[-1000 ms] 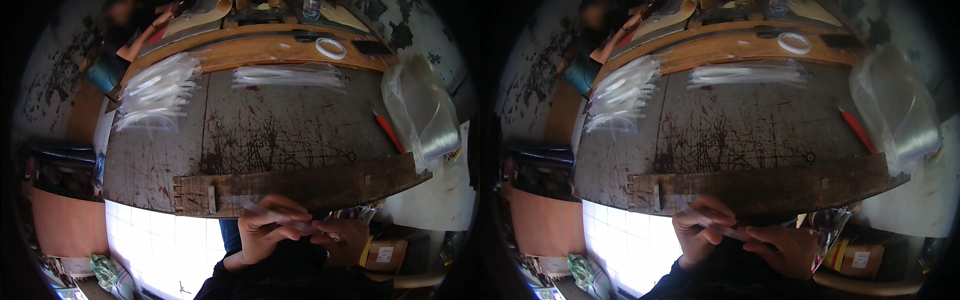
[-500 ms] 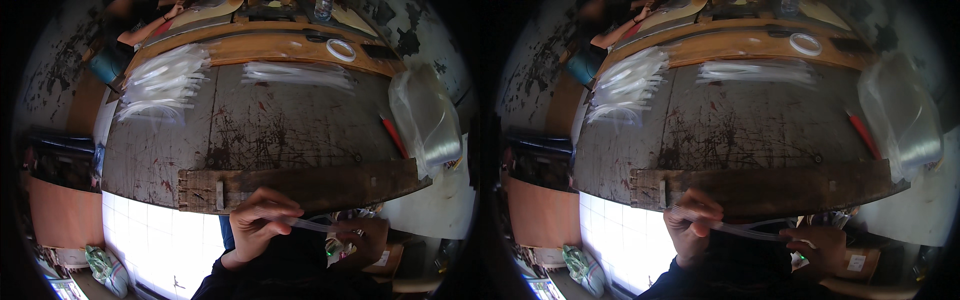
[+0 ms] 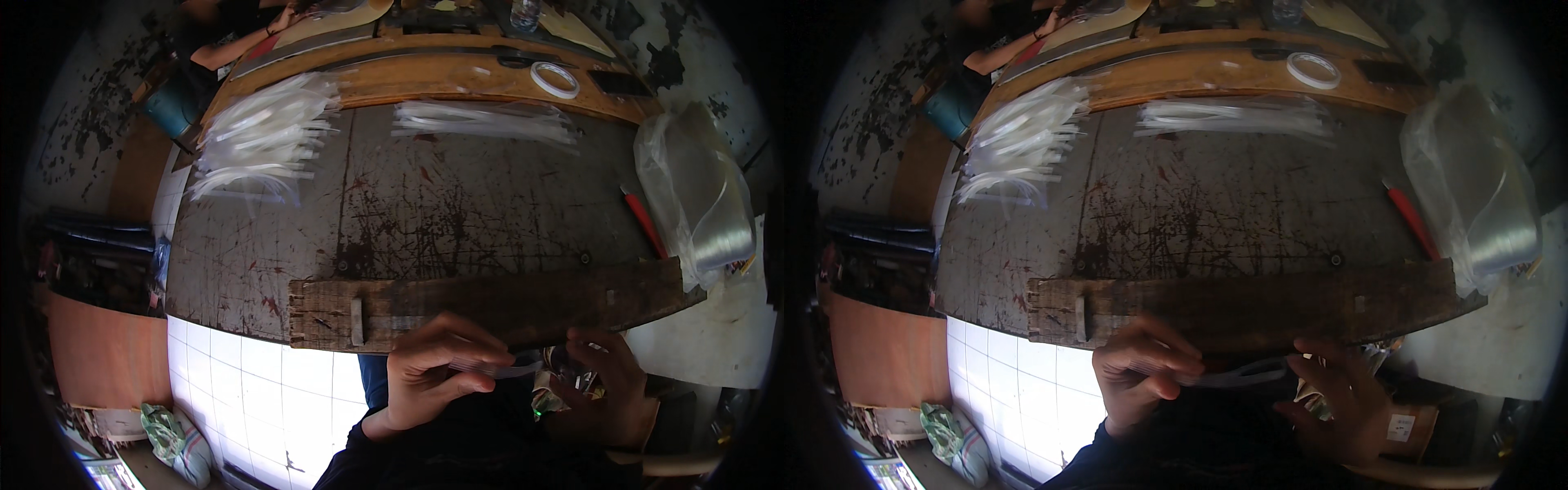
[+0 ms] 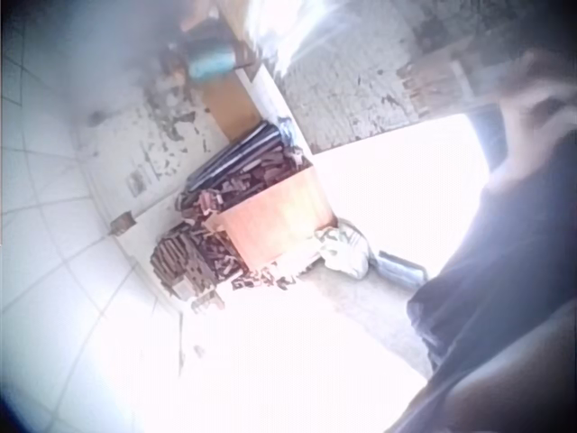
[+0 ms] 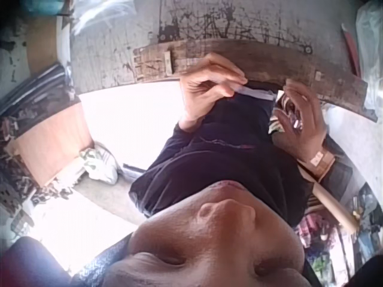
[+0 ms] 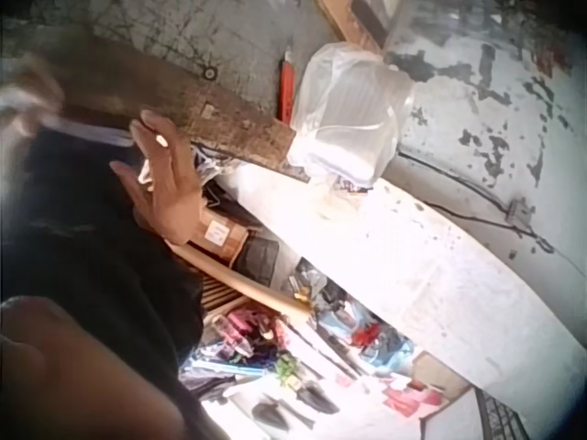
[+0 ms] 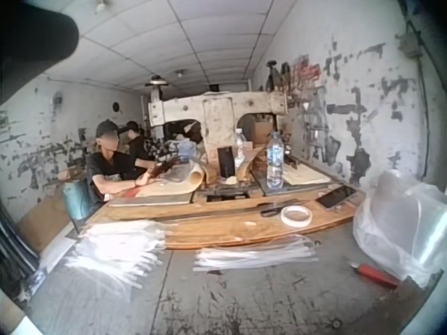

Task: The person cuts plastic strips along a wooden guide using a utility knife, aligns and gathers the cut pieces by hand on the table, and pulls more plastic material from a roll.

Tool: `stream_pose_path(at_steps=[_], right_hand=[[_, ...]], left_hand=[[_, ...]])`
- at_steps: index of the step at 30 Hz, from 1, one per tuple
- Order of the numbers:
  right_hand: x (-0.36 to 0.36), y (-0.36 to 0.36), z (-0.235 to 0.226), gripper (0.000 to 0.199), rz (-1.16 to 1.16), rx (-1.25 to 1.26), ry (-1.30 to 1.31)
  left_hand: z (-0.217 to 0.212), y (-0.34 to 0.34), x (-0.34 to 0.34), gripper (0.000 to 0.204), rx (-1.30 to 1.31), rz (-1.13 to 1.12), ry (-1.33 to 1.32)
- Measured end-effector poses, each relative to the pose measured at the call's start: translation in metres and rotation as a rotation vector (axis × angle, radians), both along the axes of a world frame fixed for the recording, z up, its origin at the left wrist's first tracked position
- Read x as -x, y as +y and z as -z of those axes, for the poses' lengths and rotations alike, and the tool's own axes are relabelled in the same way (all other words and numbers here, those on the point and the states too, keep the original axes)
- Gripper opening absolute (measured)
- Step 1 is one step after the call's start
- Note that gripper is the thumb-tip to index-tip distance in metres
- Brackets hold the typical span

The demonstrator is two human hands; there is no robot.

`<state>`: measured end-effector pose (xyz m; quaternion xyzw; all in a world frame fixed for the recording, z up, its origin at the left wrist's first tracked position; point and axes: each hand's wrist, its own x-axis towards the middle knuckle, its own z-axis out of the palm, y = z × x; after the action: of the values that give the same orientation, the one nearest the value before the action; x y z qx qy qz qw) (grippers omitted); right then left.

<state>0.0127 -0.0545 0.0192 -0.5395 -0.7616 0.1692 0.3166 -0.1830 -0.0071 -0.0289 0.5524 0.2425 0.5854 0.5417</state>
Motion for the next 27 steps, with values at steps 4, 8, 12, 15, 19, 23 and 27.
stream_pose_path(at_steps=[4, 8, 12, 15, 19, 23, 27], right_hand=[[0.035, 0.011, -0.002, 0.044, -0.19, -0.12, 0.191], [0.051, 0.013, 0.017, 0.034, -0.095, -0.265, 0.337], [0.059, 0.015, 0.023, 0.027, -0.044, -0.277, 0.343], [0.062, 0.021, 0.028, 0.023, 0.012, -0.344, 0.275], [0.061, 0.025, 0.027, 0.02, 0.013, -0.409, 0.253], [0.063, 0.029, 0.032, 0.022, -0.021, -0.422, 0.237], [0.064, 0.028, 0.032, 0.022, 0.001, -0.421, 0.226]], left_hand=[[-0.002, 0.0, 0.0, 0.025, -0.025, 0.055, 0.007], [0.006, 0.003, 0.001, 0.03, -0.158, -0.025, 0.009], [0.0, -0.006, -0.015, 0.049, 0.078, -0.138, -0.287], [0.01, -0.004, -0.015, 0.048, -0.073, -0.19, -0.208], [0.009, -0.003, -0.016, 0.039, -0.127, -0.236, -0.121], [0.01, -0.004, -0.012, 0.036, -0.108, -0.287, -0.035], [0.009, -0.002, -0.015, 0.032, -0.122, -0.318, -0.031]])
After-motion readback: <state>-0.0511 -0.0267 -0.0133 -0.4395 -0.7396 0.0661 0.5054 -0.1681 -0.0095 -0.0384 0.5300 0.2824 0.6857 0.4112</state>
